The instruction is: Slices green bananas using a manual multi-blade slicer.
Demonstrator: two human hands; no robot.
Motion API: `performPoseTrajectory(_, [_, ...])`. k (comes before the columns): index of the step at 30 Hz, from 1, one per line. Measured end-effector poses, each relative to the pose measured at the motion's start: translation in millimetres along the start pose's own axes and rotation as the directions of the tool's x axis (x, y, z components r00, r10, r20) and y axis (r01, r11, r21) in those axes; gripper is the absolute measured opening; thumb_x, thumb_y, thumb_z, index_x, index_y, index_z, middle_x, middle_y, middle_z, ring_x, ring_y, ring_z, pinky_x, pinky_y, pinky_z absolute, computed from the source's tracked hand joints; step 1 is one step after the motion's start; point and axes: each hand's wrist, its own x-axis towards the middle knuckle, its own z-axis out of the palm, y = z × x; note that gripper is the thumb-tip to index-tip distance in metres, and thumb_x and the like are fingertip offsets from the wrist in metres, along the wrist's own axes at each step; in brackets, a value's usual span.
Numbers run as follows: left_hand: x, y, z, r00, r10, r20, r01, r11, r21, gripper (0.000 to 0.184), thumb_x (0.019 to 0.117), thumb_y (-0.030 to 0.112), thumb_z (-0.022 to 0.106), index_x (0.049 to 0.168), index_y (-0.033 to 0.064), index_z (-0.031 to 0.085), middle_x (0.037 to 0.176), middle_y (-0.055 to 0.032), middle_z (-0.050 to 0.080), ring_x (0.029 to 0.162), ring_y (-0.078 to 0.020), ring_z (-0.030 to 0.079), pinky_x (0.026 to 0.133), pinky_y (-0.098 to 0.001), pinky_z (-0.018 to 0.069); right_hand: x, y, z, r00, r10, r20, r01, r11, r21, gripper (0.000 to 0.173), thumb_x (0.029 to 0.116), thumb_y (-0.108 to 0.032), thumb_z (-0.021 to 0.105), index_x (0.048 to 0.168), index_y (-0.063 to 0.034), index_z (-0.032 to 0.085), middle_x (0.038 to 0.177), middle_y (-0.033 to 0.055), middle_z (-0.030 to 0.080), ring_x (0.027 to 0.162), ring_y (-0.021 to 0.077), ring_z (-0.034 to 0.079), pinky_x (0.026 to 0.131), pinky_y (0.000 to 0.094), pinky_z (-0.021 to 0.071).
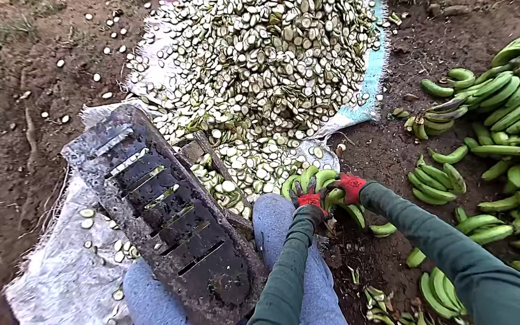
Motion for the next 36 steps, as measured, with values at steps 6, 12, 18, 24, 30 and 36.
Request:
performPoseTrajectory(6, [6.7, -2.2, 7.3, 0.999, 0.009, -0.035, -0.009, 1.0, -0.019, 0.102, 0.0719, 0.062, 0.08, 0.158, 0.0471, 0.028, 0.173, -0.0021, 0.001, 0.154, -0.0493, -0.005, 0.112, -0.0807, 0.0036, 98.7, 51.9, 8.0, 0.936, -0.05, 0.347, -0.046, 0.964, 0.264, 0.046, 0.0861, -0.022, 0.083, 0.123, 0.0011, 0.068, 0.118, 0.0222, 0.069, 0.112, 0.0322, 0.065, 0.102, 0.0492, 0.0481])
performPoseTrajectory(12, [6.5, -2.3, 3.5, 1.0, -0.003, 0.021, 0.004, 0.999, -0.045, 0.087, 0.0756, 0.057, 0.08, 0.153, 0.0402, 0.044, 0.172, -0.0057, 0.008, 0.153, -0.0521, -0.001, 0.113, -0.0797, 0.0053, 28.0, 20.1, -7.2, 0.97, 0.08, 0.231, -0.214, 0.734, 0.644, 0.045, 0.1063, -0.031, 0.054, 0.142, -0.0053, 0.055, 0.14, 0.0121, 0.06, 0.126, 0.0138, 0.059, 0.109, 0.0306, 0.0442])
performPoseTrajectory(18, [12.2, -0.9, 5.8, 0.998, -0.019, 0.061, 0.023, 0.998, -0.051, 0.098, 0.0718, 0.055, 0.083, 0.157, 0.0388, 0.037, 0.173, -0.0058, 0.005, 0.153, -0.0529, -0.005, 0.112, -0.0806, 0.0026, -28.6, 7.8, -31.0, 0.926, 0.044, 0.374, -0.303, 0.678, 0.67, 0.039, 0.0995, -0.025, 0.066, 0.131, -0.0019, 0.061, 0.119, 0.0131, 0.067, 0.107, 0.0158, 0.065, 0.095, 0.0351, 0.0529])
performPoseTrajectory(24, [11.2, -8.2, 7.5, 0.997, 0.054, 0.05, -0.048, 0.993, -0.108, 0.074, 0.0856, 0.052, 0.071, 0.153, 0.0393, 0.045, 0.172, -0.0047, 0.007, 0.153, -0.052, -0.009, 0.11, -0.0815, -0.006, -16.4, 20.2, -3.8, 0.848, -0.289, 0.444, -0.295, 0.438, 0.849, 0.038, 0.0925, -0.032, 0.067, 0.121, -0.0063, 0.064, 0.102, 0.0078, 0.07, 0.092, 0.0158, 0.069, 0.084, 0.033, 0.0574])
performPoseTrajectory(30, [25.4, -3.8, 16.6, 0.995, -0.002, -0.096, -0.014, 0.986, -0.166, 0.047, 0.1016, 0.047, 0.048, 0.148, 0.0448, 0.05, 0.17, 0.0005, 0.022, 0.155, -0.0487, 0.001, 0.113, -0.0799, -0.0023, -27.7, -1.4, 6.4, 0.93, -0.077, 0.359, -0.21, 0.692, 0.691, 0.039, 0.0935, -0.012, 0.072, 0.127, 0.0047, 0.06, 0.114, 0.0177, 0.067, 0.1, 0.0204, 0.065, 0.094, 0.0383, 0.0532])
performPoseTrajectory(36, [28.6, 2.7, 13.0, 0.996, -0.046, -0.079, 0.033, 0.986, -0.161, 0.044, 0.1002, 0.045, 0.049, 0.144, 0.0506, 0.052, 0.17, 0.0069, 0.018, 0.155, -0.0457, -0.001, 0.113, -0.0789, -0.0026, -86.1, -58.0, 44.2, 0.94, 0.279, 0.195, -0.34, 0.761, 0.552, 0.066, 0.0934, -0.025, 0.074, 0.151, -0.0082, 0.045, 0.138, 0.0229, 0.06, 0.126, 0.0369, 0.06, 0.108, 0.0561, 0.0457])
